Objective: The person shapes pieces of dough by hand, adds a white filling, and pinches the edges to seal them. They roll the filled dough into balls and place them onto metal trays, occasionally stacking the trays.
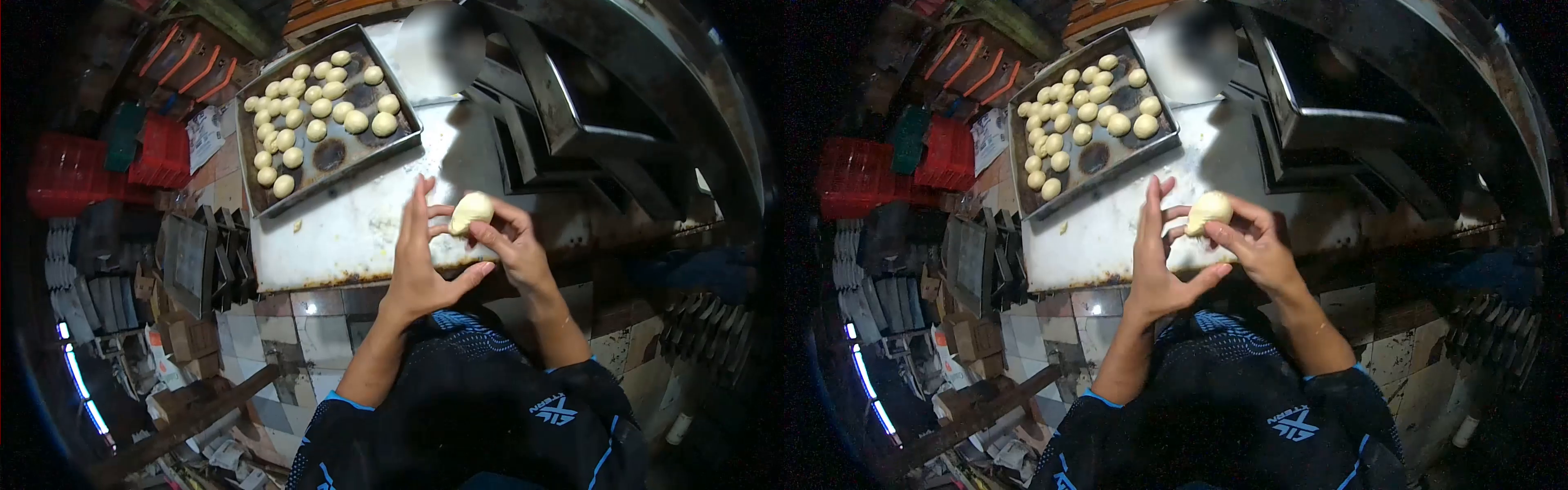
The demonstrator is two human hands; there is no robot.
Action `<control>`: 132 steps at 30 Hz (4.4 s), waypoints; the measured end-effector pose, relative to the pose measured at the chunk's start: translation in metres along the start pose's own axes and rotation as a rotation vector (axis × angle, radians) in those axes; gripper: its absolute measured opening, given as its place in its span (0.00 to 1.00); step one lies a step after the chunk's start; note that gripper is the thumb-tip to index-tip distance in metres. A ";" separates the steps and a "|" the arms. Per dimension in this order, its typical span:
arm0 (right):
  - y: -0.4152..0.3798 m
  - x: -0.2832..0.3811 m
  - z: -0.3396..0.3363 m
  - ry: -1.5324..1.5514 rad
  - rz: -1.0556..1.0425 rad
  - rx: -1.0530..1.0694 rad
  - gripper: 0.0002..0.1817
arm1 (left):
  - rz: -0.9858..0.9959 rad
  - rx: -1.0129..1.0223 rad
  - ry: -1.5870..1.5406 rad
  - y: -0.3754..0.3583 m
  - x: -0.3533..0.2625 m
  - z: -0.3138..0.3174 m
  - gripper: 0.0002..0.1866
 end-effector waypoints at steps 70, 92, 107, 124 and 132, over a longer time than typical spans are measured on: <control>0.089 -0.082 0.118 -1.206 -0.304 0.378 0.32 | -0.748 -0.202 -1.061 -0.010 0.194 -0.091 0.24; -0.101 -0.099 0.370 -0.960 -0.890 0.362 0.10 | -0.016 -0.405 -0.576 -0.256 0.042 -0.284 0.41; -0.156 -0.118 0.416 -1.155 -0.907 0.548 0.18 | 0.179 -0.557 0.145 -0.308 -0.020 -0.300 0.41; -0.128 0.082 0.225 -0.629 -1.218 0.231 0.09 | 0.324 -0.343 -0.577 -0.082 -0.102 -0.119 0.64; -0.100 0.212 0.121 -1.086 -0.983 0.154 0.08 | 0.649 -0.165 -0.287 0.049 -0.153 -0.003 0.21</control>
Point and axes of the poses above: each hand's wrist, its own y-axis towards the middle knuckle, its own z-axis out of the palm, x = y × z, the point moved 7 cm from there along y, towards the middle knuckle, and after that the axes turned 7 degrees about y, right-handed, at the moved point
